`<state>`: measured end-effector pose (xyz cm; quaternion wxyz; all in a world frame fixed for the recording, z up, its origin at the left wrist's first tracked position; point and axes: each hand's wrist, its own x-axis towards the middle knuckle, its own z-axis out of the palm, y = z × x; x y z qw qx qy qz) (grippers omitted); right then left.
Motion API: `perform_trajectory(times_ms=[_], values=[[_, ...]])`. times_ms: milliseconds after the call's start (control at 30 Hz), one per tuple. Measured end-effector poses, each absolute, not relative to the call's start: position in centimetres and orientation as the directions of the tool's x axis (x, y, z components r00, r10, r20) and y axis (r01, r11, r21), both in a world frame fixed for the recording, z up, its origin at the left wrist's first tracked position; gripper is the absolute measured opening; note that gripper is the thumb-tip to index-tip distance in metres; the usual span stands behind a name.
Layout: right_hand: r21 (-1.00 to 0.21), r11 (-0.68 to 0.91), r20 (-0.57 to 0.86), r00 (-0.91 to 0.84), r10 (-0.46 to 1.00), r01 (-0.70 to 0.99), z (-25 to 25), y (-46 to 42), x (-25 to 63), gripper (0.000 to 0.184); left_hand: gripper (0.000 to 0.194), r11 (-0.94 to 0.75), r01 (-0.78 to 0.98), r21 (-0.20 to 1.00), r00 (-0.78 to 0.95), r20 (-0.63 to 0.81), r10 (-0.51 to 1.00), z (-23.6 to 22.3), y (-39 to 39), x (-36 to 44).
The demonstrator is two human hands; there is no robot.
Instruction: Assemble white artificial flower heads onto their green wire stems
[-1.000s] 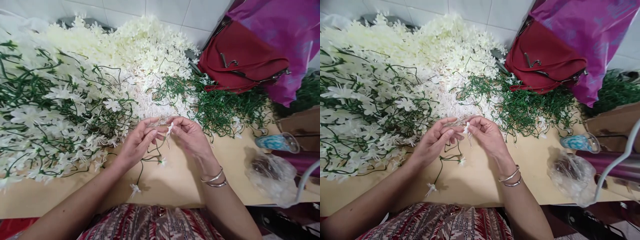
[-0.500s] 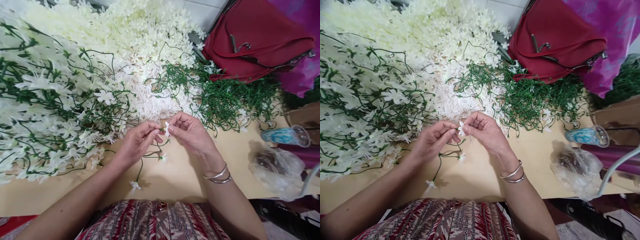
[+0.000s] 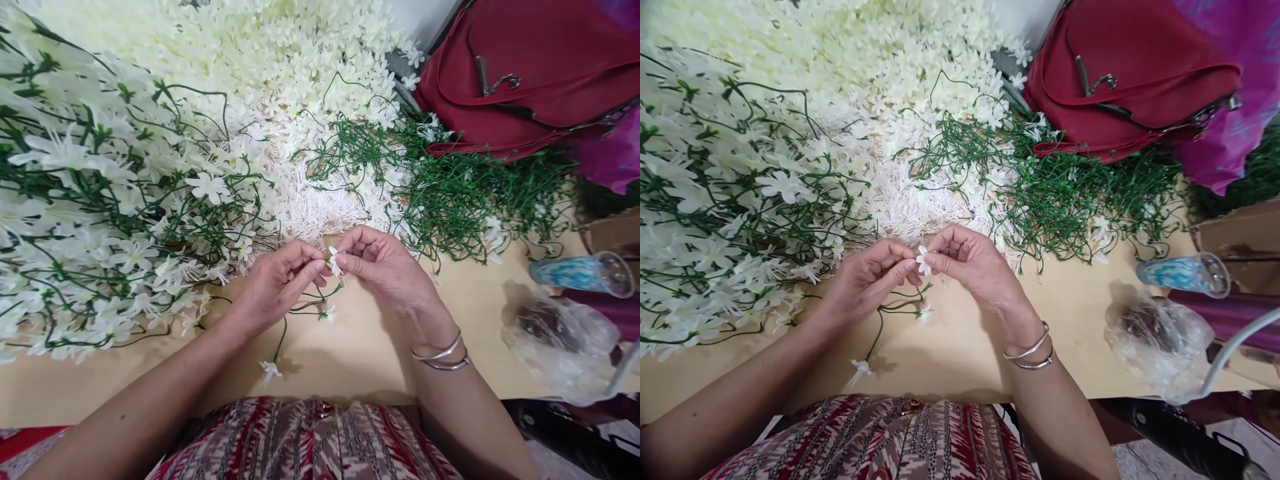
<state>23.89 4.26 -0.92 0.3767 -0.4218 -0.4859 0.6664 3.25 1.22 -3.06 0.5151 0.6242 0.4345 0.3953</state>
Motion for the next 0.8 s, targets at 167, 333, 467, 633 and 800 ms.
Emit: perform_trajectory(times_ms=[167,333,467,633,800], values=[[-0.979,-0.198,-0.175,-0.322,0.930,-0.041,-0.7,4.0,23.5,0.024,0.011,-0.153,0.187,0.970,0.309,0.090,0.947,-3.1,1.2,3.3],[-0.991,-0.104,-0.121,-0.249,0.961,0.083,-0.1,3.3,22.9,0.022,0.008,-0.222,0.284,0.933,0.287,0.138,0.948,-2.7,1.1,3.5],[-0.992,-0.100,-0.117,-0.239,0.964,0.083,-0.2,3.0,22.6,0.023,0.008,-0.222,0.307,0.926,0.276,0.137,0.951,-2.6,1.0,3.5],[-0.997,-0.066,-0.076,-0.269,0.960,0.047,-0.6,3.2,22.5,0.027,0.009,-0.228,0.302,0.926,0.276,0.144,0.950,-2.8,1.0,3.5],[-0.995,-0.097,-0.098,-0.289,0.952,0.021,-0.8,3.5,22.4,0.029,0.010,-0.215,0.315,0.925,0.253,0.136,0.958,-3.0,0.9,3.7]])
